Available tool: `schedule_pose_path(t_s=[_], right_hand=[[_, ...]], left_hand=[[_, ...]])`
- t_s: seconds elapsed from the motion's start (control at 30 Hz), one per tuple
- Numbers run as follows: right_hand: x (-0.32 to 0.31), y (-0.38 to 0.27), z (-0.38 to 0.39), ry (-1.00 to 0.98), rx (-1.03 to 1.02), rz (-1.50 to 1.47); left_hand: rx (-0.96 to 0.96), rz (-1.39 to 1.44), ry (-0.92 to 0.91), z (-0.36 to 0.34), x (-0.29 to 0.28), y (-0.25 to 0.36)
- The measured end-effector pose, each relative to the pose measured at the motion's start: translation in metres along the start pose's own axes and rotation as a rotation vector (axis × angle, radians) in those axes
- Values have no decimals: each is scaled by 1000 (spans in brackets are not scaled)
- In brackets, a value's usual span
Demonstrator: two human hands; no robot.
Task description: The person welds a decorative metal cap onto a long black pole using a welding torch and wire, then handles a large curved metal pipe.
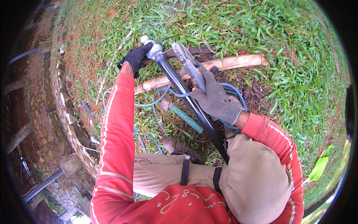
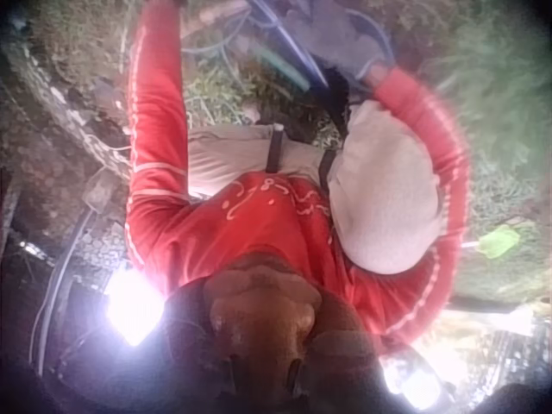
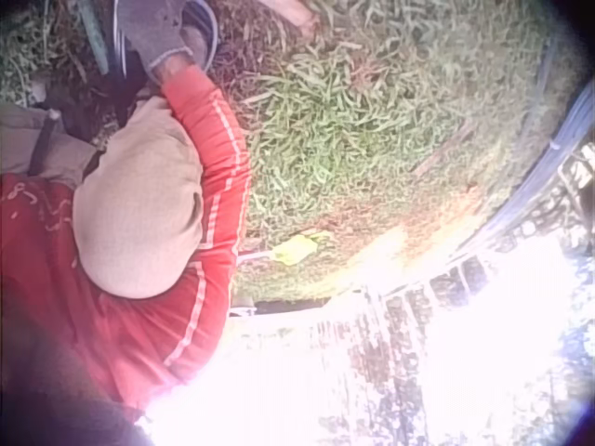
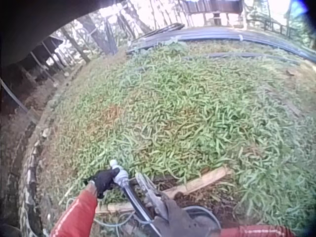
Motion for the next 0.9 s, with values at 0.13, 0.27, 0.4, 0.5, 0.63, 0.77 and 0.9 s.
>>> schedule_pose_path(t_s=[0.13, 0.27, 0.4, 0.5, 0.63, 0.77, 0.9], right_hand=[[1, -2, -1, -26, 21, -36], [0, -4, -1, 6, 35, -15], [-3, -4, -1, -15, 64, 9], [5, 2, -3, 23, -12, -1], [7, 9, -4, 54, -16, 1], [5, 7, -5, 37, -37, -6], [4, 3, -7, -1, 45, 10]], left_hand=[[-9, -5, 18, -2, -4, -3], [-15, -19, -12, 0, 1, 2], [47, 35, 31, 2, 4, 3], [38, 5, 32, -1, -4, -4], [14, 11, 18, -5, -1, -8], [1, -23, 13, -9, -5, -6], [2, -19, 27, -9, -9, -6]])
Point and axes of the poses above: each hand's wrist, its own z-axis away from the middle knuckle, its own x-axis out of the palm, y = z × x, the point moved 3 cm from there along -z, towards the middle knuckle, and after that the axes turned 1 degree about -y, right-handed, at the moved point
